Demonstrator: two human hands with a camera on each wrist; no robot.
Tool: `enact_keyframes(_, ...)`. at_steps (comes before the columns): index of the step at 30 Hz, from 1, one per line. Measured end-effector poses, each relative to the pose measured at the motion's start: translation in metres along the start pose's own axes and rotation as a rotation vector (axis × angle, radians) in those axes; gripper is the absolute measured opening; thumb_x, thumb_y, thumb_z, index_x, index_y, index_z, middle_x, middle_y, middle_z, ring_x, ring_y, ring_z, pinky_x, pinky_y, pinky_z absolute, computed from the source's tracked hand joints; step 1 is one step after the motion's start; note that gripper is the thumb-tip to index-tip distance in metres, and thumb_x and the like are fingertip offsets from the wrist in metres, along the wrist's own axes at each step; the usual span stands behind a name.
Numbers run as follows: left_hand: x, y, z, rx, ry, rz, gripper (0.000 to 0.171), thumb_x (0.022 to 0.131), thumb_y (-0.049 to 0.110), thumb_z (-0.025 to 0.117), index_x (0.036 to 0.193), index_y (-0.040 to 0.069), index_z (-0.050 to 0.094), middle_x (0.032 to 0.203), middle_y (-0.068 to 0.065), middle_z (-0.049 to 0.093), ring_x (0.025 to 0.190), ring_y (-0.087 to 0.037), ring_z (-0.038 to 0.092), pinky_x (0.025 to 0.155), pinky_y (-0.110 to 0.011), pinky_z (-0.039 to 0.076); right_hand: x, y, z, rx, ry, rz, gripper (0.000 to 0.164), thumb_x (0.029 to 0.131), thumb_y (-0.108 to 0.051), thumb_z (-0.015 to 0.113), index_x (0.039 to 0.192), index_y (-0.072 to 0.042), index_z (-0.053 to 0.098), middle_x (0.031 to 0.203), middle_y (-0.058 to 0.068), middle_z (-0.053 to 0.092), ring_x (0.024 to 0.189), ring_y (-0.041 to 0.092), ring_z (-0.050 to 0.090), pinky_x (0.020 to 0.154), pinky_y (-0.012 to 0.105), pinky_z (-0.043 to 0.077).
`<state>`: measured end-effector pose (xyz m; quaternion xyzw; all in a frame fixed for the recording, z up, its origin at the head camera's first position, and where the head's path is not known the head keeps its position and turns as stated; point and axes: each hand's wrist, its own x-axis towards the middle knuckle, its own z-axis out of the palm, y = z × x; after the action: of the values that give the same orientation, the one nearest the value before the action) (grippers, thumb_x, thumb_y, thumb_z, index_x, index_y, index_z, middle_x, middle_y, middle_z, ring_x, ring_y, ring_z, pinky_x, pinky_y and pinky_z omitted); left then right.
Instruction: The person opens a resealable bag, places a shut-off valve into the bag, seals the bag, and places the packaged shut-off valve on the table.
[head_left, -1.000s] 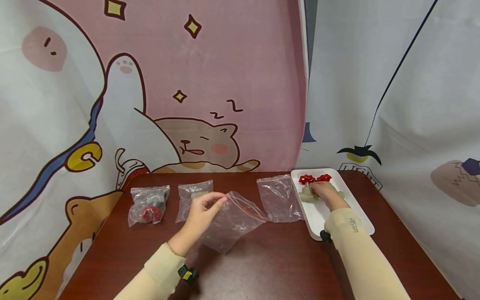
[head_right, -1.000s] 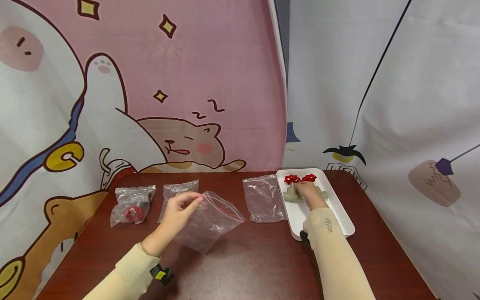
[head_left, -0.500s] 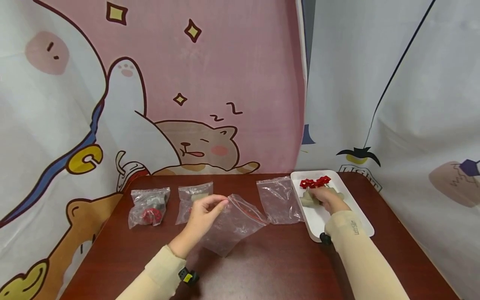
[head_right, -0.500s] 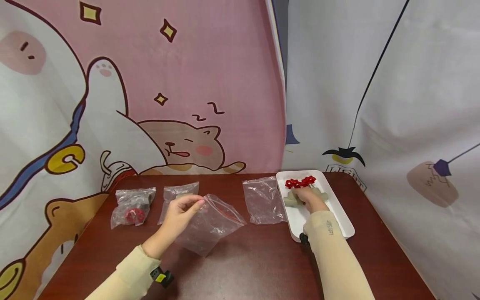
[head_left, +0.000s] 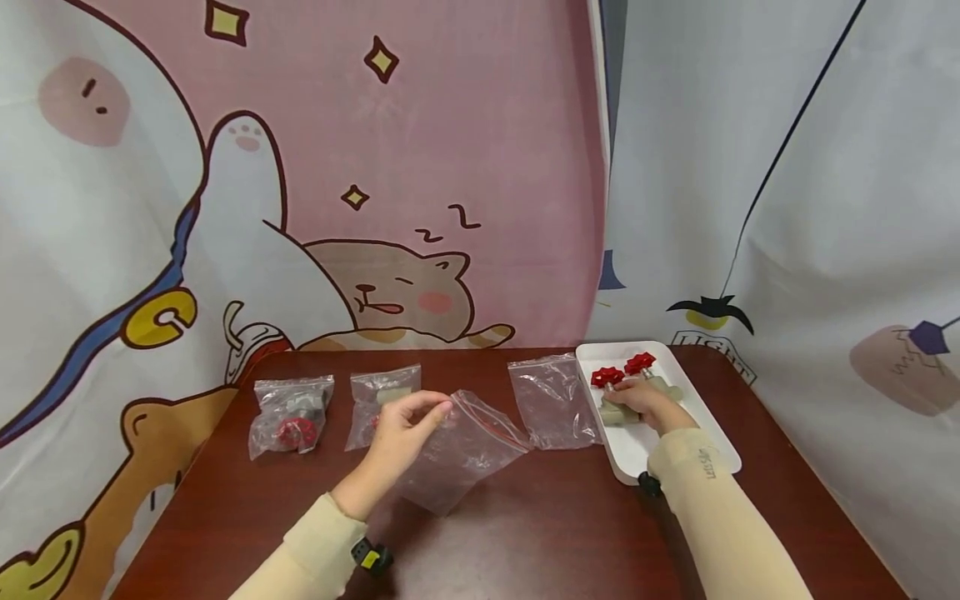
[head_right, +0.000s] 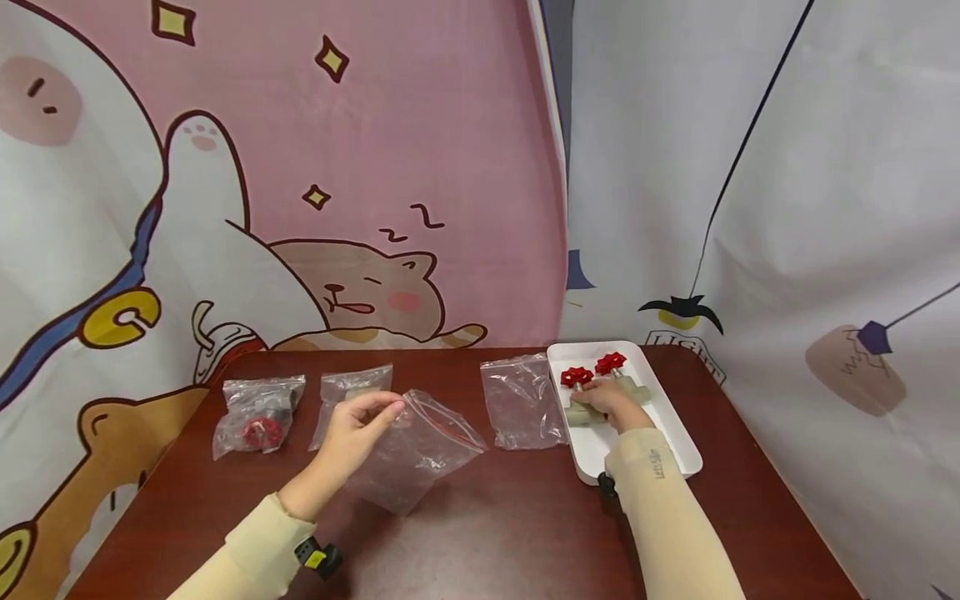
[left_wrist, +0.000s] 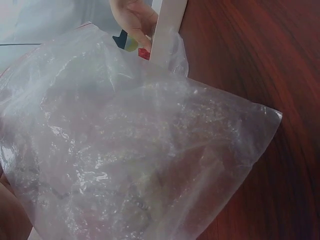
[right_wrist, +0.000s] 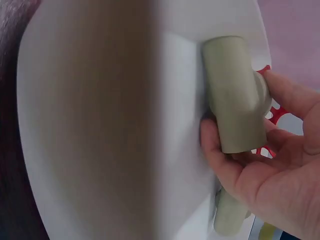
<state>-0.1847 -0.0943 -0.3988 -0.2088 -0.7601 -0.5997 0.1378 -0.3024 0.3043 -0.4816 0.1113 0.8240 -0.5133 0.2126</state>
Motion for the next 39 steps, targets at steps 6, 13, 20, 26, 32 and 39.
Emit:
enact_keyframes(6,0.000,0.001,0.000,0.010,-0.011,-0.009,0.010,0.087,0.004,0.065,0.094,-0.002,0.070,0.083,-0.018,0.071,0.070,-0.015,0.065,0.062,-0.023,0.053,-0.005,-0.001,-0.003,0.035,0.011,-0.016,0.052,0.094,-0.021,0.055,0.130,0.010,0.032,0.122,0.024,0.038,0.099,0.024,0.047,0.079,0.031,0.047)
enact_keyframes(13,0.002,0.002,-0.001,0.010,-0.005,-0.013,0.010,0.087,0.004,0.065,0.094,-0.001,0.069,0.082,-0.016,0.070,0.070,-0.012,0.063,0.062,-0.023,0.053,-0.011,-0.006,-0.004,0.123,0.105,-0.089,0.060,0.093,-0.025,0.057,0.137,0.007,0.031,0.116,0.016,0.048,0.084,0.009,0.052,0.074,0.026,0.051)
enact_keyframes(20,0.003,0.003,-0.003,-0.002,-0.009,-0.014,0.010,0.088,0.004,0.065,0.094,-0.003,0.069,0.081,-0.017,0.071,0.070,-0.013,0.065,0.062,-0.025,0.054,-0.023,-0.023,0.004,0.304,0.162,-0.130,0.067,0.091,-0.026,0.061,0.143,0.003,0.031,0.126,0.014,0.045,0.082,0.004,0.053,0.072,0.018,0.051)
enact_keyframes(26,0.003,0.003,-0.002,-0.024,-0.021,-0.012,0.011,0.088,0.004,0.064,0.095,-0.003,0.069,0.082,-0.017,0.071,0.071,-0.016,0.067,0.062,-0.026,0.054,-0.037,-0.036,0.013,0.356,0.186,-0.189,0.064,0.088,-0.023,0.067,0.139,0.003,0.038,0.108,-0.003,0.052,0.081,0.001,0.055,0.071,0.016,0.050)
enact_keyframes(32,0.003,0.001,-0.001,-0.025,-0.017,-0.011,0.010,0.089,0.004,0.064,0.094,-0.002,0.069,0.081,-0.016,0.071,0.072,-0.013,0.067,0.064,-0.025,0.054,-0.048,-0.042,0.025,0.448,0.219,-0.258,0.038,0.087,-0.015,0.067,0.117,-0.002,0.048,0.094,-0.008,0.051,0.076,0.000,0.055,0.067,0.015,0.048)
enact_keyframes(39,0.003,-0.001,0.000,-0.030,-0.017,-0.004,0.011,0.088,0.004,0.064,0.095,-0.002,0.069,0.083,-0.018,0.071,0.074,-0.015,0.068,0.064,-0.025,0.054,-0.060,-0.046,0.037,0.574,0.219,-0.270,0.029,0.086,-0.009,0.067,0.106,-0.006,0.047,0.101,0.002,0.044,0.078,0.002,0.053,0.069,0.014,0.049)
